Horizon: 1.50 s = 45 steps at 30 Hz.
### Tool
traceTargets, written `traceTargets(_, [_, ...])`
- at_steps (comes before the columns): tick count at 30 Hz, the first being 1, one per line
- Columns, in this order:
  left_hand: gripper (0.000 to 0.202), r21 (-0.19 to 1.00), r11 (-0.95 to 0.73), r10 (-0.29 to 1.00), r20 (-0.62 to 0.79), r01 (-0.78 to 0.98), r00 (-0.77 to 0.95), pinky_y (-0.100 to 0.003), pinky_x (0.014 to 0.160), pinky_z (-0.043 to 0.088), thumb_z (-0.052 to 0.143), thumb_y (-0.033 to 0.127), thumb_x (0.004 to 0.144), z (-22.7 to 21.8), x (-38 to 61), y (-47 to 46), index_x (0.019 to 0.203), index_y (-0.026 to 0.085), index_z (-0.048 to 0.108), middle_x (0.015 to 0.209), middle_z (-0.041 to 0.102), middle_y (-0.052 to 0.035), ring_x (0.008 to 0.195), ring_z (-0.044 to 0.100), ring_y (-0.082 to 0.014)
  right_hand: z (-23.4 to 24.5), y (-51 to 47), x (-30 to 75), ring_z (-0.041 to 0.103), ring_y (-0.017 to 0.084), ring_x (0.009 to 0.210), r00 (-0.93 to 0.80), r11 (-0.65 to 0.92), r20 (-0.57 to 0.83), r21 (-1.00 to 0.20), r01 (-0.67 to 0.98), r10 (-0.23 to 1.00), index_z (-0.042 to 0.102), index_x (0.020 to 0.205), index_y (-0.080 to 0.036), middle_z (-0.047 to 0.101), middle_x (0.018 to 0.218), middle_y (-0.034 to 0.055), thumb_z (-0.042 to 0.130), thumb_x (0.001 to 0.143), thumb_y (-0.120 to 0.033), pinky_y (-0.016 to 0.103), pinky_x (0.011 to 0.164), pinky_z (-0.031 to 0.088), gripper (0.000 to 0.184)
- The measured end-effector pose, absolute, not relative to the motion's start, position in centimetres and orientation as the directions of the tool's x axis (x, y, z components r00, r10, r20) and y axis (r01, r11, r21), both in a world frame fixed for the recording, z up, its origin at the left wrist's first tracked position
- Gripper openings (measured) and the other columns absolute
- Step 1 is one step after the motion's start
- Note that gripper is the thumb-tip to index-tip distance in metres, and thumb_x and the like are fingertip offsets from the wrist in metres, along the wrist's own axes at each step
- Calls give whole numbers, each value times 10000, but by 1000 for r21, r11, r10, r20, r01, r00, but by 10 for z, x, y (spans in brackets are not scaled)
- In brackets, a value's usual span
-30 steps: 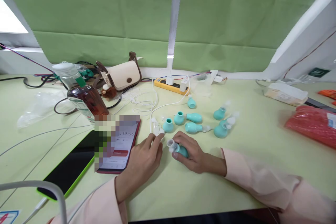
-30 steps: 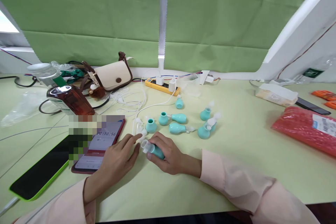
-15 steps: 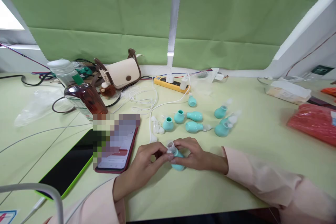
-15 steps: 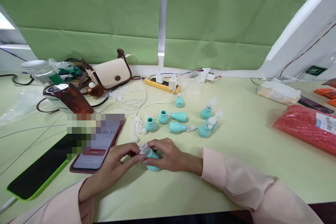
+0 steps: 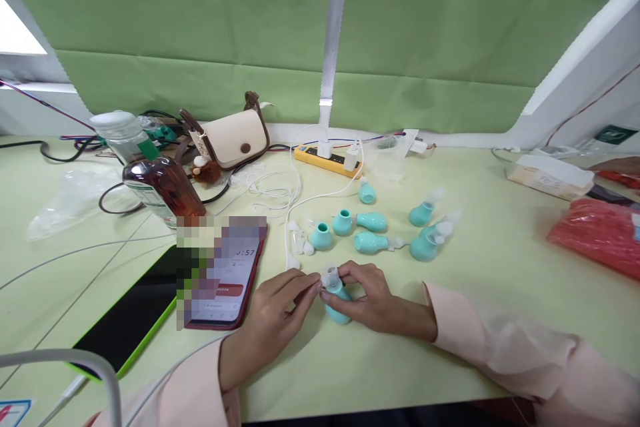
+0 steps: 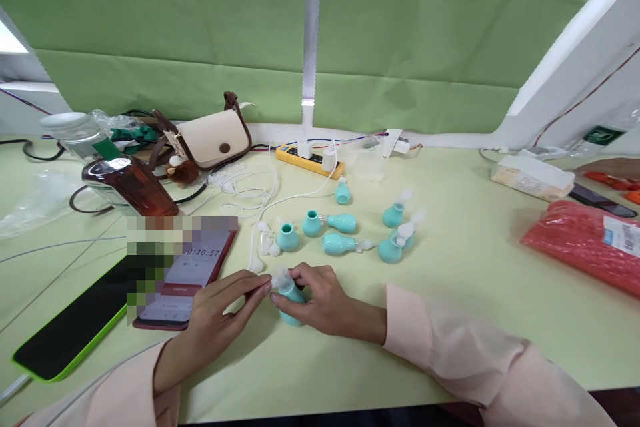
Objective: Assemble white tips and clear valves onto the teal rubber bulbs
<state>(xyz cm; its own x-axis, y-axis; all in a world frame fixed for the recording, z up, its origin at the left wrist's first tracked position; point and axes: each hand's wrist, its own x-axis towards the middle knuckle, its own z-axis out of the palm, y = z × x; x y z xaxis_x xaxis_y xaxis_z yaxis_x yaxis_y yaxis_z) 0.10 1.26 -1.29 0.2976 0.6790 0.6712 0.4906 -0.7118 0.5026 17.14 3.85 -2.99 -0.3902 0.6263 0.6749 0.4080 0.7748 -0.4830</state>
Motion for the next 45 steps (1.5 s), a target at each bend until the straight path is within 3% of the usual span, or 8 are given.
traceTargets(4, [105,589,-660,730,649,466,213,-221,589,496,550,110,744,-10,3,12,813,170,602,718,634,-29,645,598,-127,-29,38,171,532,88,462,-407,764,648,-509,398,644,469,779,-193,571,586,-15,557,727,-306,190,443,423,152])
traceTargets(11, [90,487,-717,681,642,498,352,-214,539,434,500,78,757,-8,2,11,786,150,546,653,571,-16,580,523,-105,-28,37,171,515,90,455,-421,789,670,-480,383,611,472,767,-193,566,570,-14,551,729,-306,197,440,413,143])
traceTargets(18, [79,392,-693,660,683,604,314,-203,531,413,486,89,753,-8,0,14,717,150,519,592,523,7,550,507,-98,-25,46,173,518,105,527,-248,582,526,-727,364,813,468,732,-186,544,591,-14,578,714,-291,215,492,442,154])
traceTargets(25, [208,296,-593,773,467,748,428,-272,567,465,379,70,791,-22,-6,31,780,140,574,707,605,-65,636,571,-166,-19,46,176,535,143,693,-366,656,549,-683,322,751,473,956,-181,565,777,37,479,787,-263,273,613,453,188])
traceTargets(29, [215,399,-619,746,567,677,348,-274,628,461,370,97,807,-13,-5,24,960,141,515,774,605,-67,702,568,-160,-20,46,172,517,142,640,-460,740,580,-553,383,672,495,800,-181,551,702,29,530,739,-265,261,569,424,110])
traceTargets(32, [124,529,-564,821,438,634,365,-250,553,430,405,227,814,0,-2,15,849,156,500,678,557,-25,593,519,-133,-25,44,171,513,135,573,-536,776,561,-457,434,630,490,718,-178,556,647,26,502,739,-270,247,515,393,96])
traceTargets(34, [189,501,-542,840,354,675,411,-248,504,387,445,330,795,5,1,11,719,163,493,617,524,-12,558,489,-139,-29,43,170,506,134,542,-573,803,563,-394,448,596,480,705,-175,555,617,23,471,749,-280,246,493,374,114])
traceTargets(45, [422,809,-381,894,198,448,401,-205,423,277,241,291,869,-3,9,12,474,173,334,434,360,46,413,326,-77,-18,41,172,446,122,521,-761,904,501,-329,273,412,427,703,-189,494,584,-2,403,818,-322,242,476,351,177])
